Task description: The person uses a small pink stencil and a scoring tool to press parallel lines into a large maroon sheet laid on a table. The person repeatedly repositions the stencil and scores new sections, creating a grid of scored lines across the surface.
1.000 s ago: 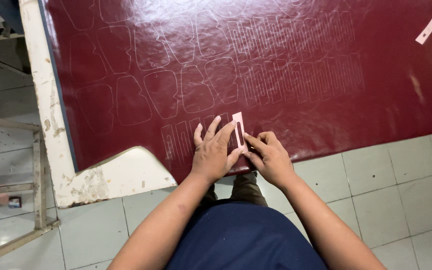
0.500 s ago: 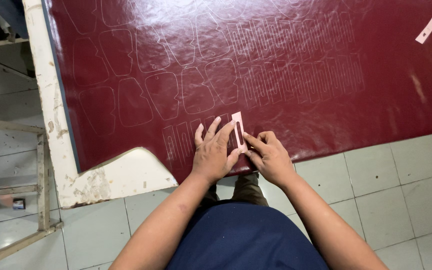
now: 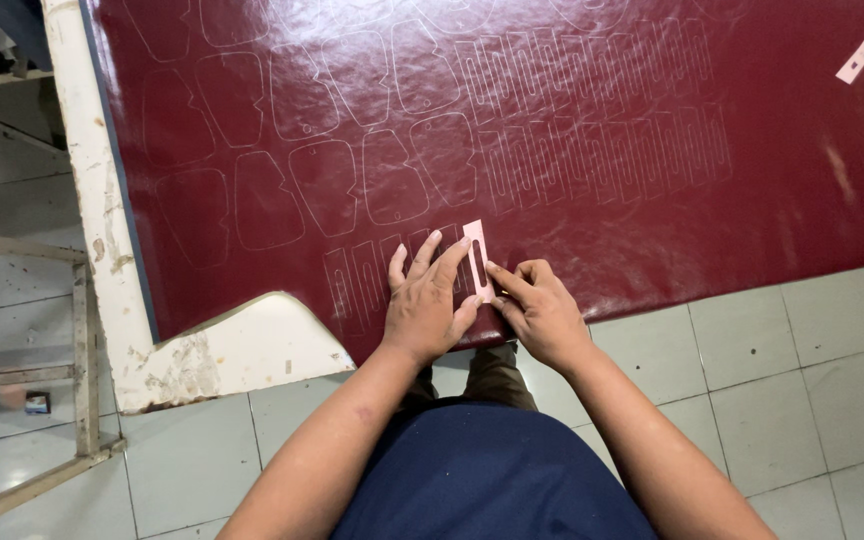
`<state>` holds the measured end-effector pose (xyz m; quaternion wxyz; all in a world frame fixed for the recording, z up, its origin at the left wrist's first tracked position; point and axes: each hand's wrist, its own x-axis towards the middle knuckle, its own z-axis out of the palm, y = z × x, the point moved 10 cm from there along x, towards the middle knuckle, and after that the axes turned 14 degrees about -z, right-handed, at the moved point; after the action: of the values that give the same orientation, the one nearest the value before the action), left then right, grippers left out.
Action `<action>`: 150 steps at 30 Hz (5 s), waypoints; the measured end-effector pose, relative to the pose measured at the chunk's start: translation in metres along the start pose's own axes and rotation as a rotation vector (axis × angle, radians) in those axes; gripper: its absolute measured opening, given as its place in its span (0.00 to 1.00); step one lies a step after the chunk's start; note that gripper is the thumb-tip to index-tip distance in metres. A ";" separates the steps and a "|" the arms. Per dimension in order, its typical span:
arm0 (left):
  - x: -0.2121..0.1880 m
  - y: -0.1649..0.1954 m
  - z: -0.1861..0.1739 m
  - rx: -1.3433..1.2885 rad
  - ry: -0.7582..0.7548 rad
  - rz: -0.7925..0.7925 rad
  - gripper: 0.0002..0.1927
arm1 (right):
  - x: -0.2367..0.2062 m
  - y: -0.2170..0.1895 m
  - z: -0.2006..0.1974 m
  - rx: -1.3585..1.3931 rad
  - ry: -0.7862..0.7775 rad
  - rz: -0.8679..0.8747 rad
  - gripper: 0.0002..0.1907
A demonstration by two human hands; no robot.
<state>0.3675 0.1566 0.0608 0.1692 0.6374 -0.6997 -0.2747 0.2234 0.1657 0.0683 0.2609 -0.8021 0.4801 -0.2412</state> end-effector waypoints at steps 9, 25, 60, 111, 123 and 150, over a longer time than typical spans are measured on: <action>0.001 0.001 -0.001 -0.017 -0.001 -0.012 0.40 | 0.000 0.004 0.003 -0.008 -0.016 0.009 0.24; -0.007 0.017 -0.004 0.182 0.146 0.099 0.26 | 0.006 0.010 -0.002 0.047 0.005 0.023 0.19; 0.002 0.027 0.006 0.348 0.073 0.107 0.24 | 0.097 -0.013 -0.019 0.029 0.043 -0.163 0.09; 0.005 0.028 -0.010 0.257 -0.010 0.079 0.23 | 0.004 -0.037 -0.013 0.054 0.034 -0.137 0.07; 0.016 0.011 -0.005 0.107 -0.052 -0.100 0.39 | 0.042 -0.015 -0.018 0.093 0.145 -0.101 0.07; 0.017 0.009 0.000 0.109 -0.119 -0.135 0.39 | 0.047 -0.037 -0.024 -0.153 0.060 -0.236 0.04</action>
<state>0.3581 0.1403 0.0643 0.0734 0.6739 -0.6779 -0.2844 0.2515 0.1338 0.1170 0.1545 -0.8629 0.4070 -0.2566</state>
